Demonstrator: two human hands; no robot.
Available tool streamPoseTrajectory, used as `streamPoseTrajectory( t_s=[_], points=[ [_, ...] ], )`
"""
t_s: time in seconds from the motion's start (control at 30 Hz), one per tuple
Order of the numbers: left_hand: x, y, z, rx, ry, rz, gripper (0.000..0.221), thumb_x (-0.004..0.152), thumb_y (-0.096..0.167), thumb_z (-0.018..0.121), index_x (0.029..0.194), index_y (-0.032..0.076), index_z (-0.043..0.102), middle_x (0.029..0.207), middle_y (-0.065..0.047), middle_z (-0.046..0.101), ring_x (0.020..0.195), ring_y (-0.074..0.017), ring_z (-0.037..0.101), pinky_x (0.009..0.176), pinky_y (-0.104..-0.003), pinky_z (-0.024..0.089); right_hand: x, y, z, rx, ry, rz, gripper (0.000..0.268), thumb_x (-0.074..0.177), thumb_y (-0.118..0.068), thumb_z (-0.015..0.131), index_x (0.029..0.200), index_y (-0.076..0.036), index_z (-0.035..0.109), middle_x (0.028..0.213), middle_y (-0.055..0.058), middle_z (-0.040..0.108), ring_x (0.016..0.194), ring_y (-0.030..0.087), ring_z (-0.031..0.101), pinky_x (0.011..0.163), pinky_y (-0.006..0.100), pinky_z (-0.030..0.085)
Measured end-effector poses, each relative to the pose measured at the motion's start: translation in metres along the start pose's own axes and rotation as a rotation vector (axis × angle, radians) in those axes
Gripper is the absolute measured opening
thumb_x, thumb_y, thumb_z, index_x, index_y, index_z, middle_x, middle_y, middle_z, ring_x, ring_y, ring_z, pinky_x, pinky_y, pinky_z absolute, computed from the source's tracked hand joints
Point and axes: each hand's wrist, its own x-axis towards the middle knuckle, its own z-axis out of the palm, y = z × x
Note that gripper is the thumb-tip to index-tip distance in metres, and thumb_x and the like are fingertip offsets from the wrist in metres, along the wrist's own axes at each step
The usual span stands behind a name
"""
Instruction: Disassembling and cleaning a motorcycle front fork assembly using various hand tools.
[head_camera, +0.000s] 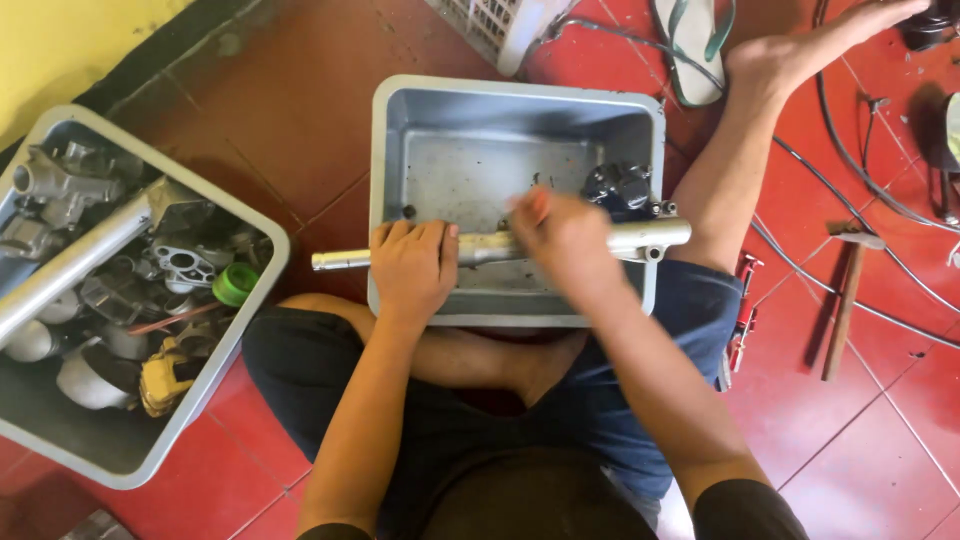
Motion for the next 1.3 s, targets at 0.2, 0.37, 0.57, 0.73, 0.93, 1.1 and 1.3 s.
streamPoseTrajectory(
  t_s=[0.2,0.37,0.57,0.73,0.93,1.1,1.3],
  points=[
    [-0.003,-0.001,0.004,0.046,-0.031,0.024,0.038,0.102,0.042,0.056,0.070,0.022,0.064,0.057,0.002,0.056,0.065,-0.0210,0.065,0.088,-0.042,0.050,-0.014,0.024,-0.001,-0.155,0.090,0.143,0.034,0.095,-0.028,0.073,0.068,-0.013,0.058,0.048,0.006,0.054,0.044,0.031,0.061,0.046,0.041,0.050],
    [0.003,0.010,0.004,0.086,-0.025,-0.018,0.031,0.095,0.029,0.062,0.066,0.020,0.065,0.052,0.002,0.055,0.059,-0.0206,0.064,0.087,-0.041,0.051,-0.026,-0.002,-0.021,-0.019,-0.027,0.000,0.012,0.091,-0.022,0.070,0.082,-0.016,0.064,0.059,0.002,0.061,0.055,0.024,0.067,0.056,0.035,0.055],
    [0.002,0.002,0.011,0.089,0.003,0.020,0.031,0.094,0.028,0.060,0.064,0.021,0.063,0.051,0.002,0.051,0.055,-0.0197,0.059,0.087,-0.042,0.052,-0.059,0.031,-0.021,0.089,0.054,0.182,0.020,0.089,-0.018,0.076,0.075,-0.009,0.065,0.059,0.011,0.064,0.058,0.038,0.067,0.056,0.045,0.054],
    [0.004,0.003,0.011,0.077,0.035,0.031,0.034,0.095,0.027,0.058,0.062,0.021,0.062,0.048,0.004,0.047,0.051,-0.0181,0.057,0.086,-0.041,0.053,-0.084,0.041,-0.012,-0.150,0.191,0.171,0.008,0.086,-0.022,0.079,0.088,-0.028,0.074,0.073,-0.006,0.064,0.072,0.020,0.068,0.071,0.031,0.054],
    [0.012,0.010,-0.007,0.033,-0.081,0.038,0.032,0.102,0.041,0.059,0.083,0.020,0.073,0.064,0.000,0.062,0.066,-0.0221,0.067,0.094,-0.047,0.048,-0.068,0.057,-0.029,0.148,0.068,0.347,0.020,0.098,-0.025,0.073,0.087,-0.009,0.068,0.061,0.013,0.062,0.067,0.040,0.069,0.062,0.048,0.052],
    [-0.007,0.022,-0.001,-0.018,-0.009,0.122,0.044,0.094,0.047,0.066,0.115,0.009,0.068,0.119,-0.016,0.060,0.117,-0.0395,0.060,0.106,-0.063,0.036,-0.068,0.033,-0.024,0.225,0.007,0.244,0.030,0.092,-0.035,0.079,0.078,-0.013,0.065,0.060,0.003,0.058,0.061,0.030,0.068,0.059,0.037,0.055],
    [-0.038,0.071,-0.009,-0.996,-0.468,-1.019,0.045,0.089,0.034,0.079,0.115,-0.001,0.070,0.107,-0.026,0.071,0.109,-0.0387,0.069,0.098,-0.048,0.052,-0.037,0.028,-0.047,0.203,-0.167,0.051,0.033,0.091,-0.007,0.070,0.123,-0.015,0.064,0.107,0.005,0.059,0.090,0.030,0.071,0.094,0.044,0.051]
  ],
)
